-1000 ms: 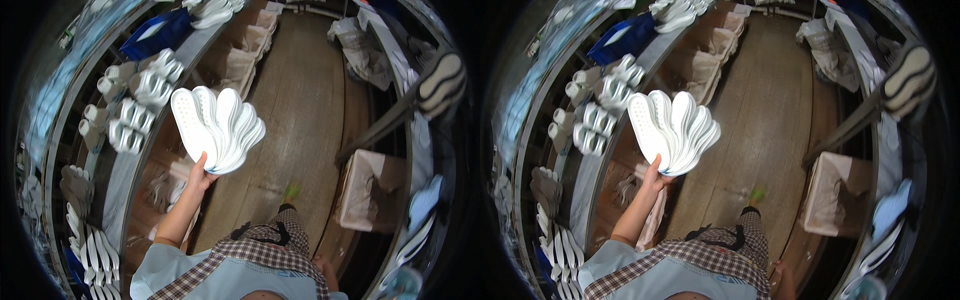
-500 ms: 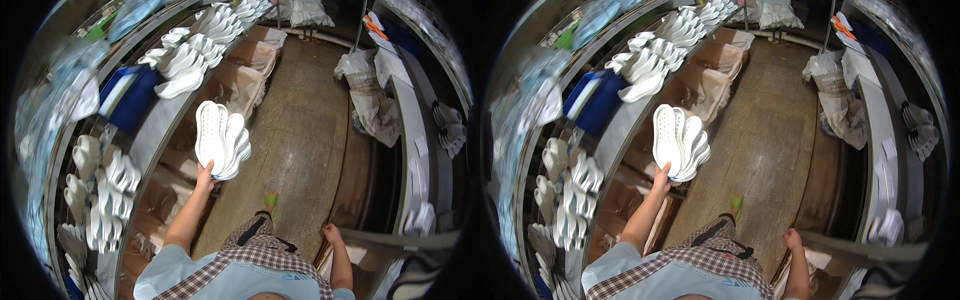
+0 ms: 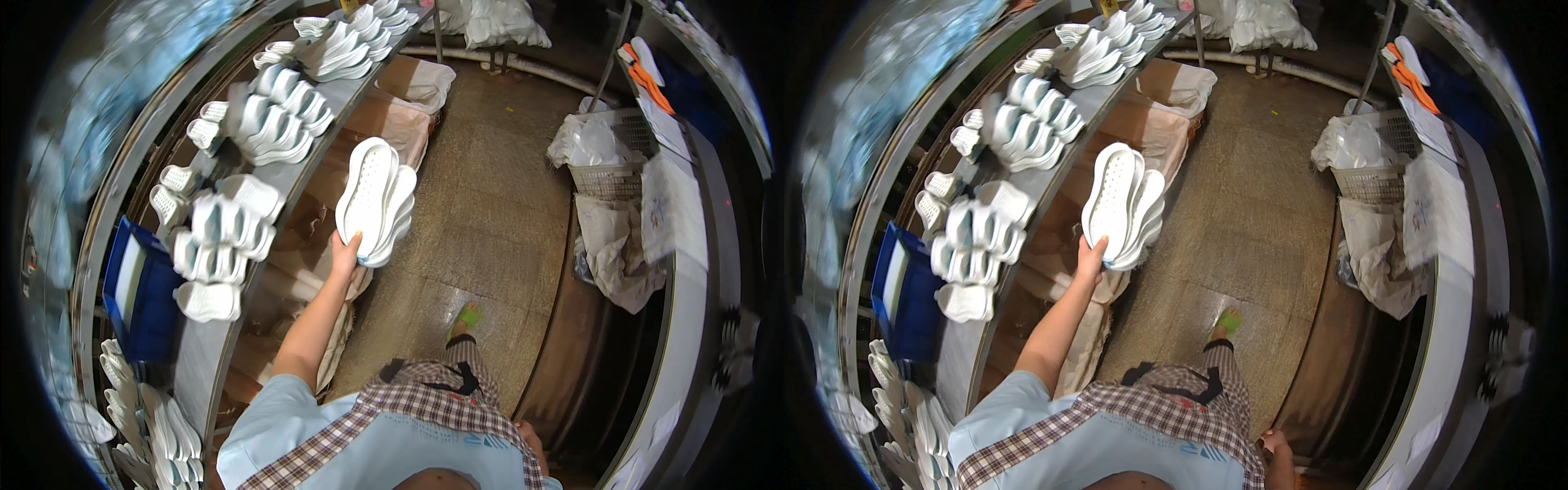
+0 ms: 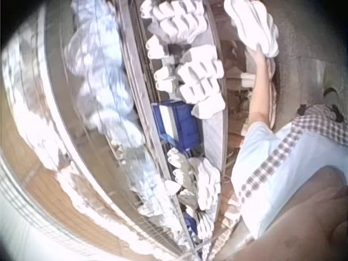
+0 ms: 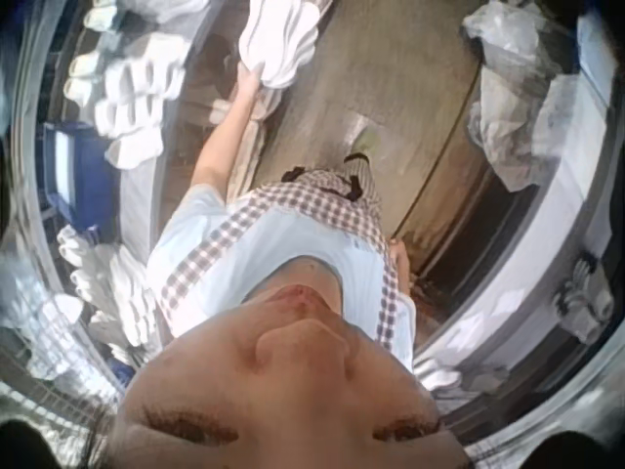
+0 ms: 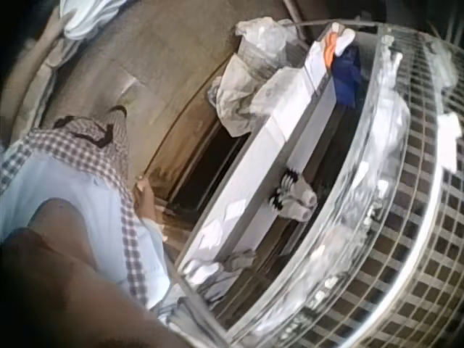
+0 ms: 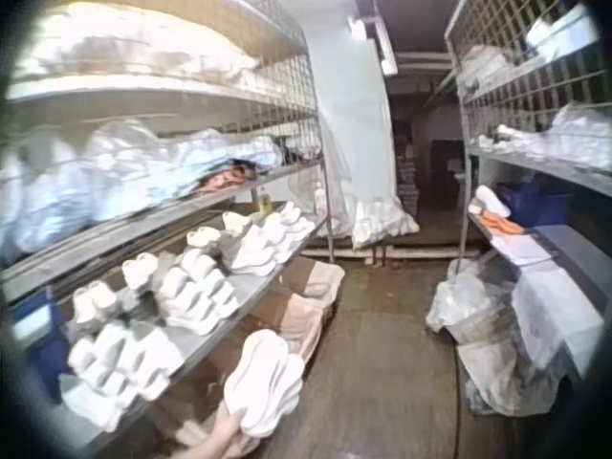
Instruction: The person picks up pairs of white and light-blue slippers from bins and shelves, turns them over to view the soles, and places them back. The person also briefly handles a document on a clipboard and uses a small tool to scrape a slipper sole.
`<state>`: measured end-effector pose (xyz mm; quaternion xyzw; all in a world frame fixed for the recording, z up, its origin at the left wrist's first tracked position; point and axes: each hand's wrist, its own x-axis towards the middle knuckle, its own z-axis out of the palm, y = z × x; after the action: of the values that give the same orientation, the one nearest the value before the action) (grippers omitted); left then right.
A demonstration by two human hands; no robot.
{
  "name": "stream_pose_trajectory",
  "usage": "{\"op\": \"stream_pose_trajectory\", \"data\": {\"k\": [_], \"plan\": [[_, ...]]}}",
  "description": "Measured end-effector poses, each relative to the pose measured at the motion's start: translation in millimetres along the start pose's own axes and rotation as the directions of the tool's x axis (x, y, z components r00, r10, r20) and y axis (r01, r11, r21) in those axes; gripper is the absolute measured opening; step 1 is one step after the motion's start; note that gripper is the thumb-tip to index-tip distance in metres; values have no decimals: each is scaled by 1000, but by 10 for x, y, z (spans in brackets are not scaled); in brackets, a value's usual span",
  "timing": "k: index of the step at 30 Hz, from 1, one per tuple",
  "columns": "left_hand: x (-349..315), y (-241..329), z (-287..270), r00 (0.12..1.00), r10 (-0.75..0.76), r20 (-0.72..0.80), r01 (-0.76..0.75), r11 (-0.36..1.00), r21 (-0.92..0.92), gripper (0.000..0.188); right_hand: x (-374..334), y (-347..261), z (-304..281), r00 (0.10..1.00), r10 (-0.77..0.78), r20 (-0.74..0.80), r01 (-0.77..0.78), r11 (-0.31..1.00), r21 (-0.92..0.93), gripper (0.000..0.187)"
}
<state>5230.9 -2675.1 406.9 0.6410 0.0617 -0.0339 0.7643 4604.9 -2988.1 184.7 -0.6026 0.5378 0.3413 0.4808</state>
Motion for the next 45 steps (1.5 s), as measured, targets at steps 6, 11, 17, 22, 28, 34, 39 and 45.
{"op": "stream_pose_trajectory", "data": {"k": [6,11,17,22,28,34,39,45], "plan": [[1624,178,1221,995,-38,-88,46,994,97,50,803,-2170,-1450,979,-94,-184,93,996,-10,15],[3045,110,2004,997,36,-69,-25,989,148,47,1514,-4667,-2577,844,-520,-133,513,708,485,8],[5001,-87,2952,994,52,-93,-39,989,140,48,1932,-6688,-2896,790,-600,-131,538,574,617,7],[6422,-173,3541,994,55,-91,-22,943,331,44,1841,-7737,-3125,973,-194,125,229,876,-424,26],[7751,-647,3714,1000,17,20,-26,635,772,49,2808,-8151,-3548,995,33,96,-31,999,-28,28],[8802,-1515,3871,984,130,123,-138,110,984,50,4079,-8772,-4247,989,-109,101,128,970,-206,19],[9638,-2572,3703,957,198,212,-236,109,966,49,4780,-9321,-4537,991,-129,-36,123,983,-134,11],[10444,-3920,3325,997,69,-39,29,145,989,48,5192,-9491,-4315,1000,14,-13,-14,999,-43,13]]}}
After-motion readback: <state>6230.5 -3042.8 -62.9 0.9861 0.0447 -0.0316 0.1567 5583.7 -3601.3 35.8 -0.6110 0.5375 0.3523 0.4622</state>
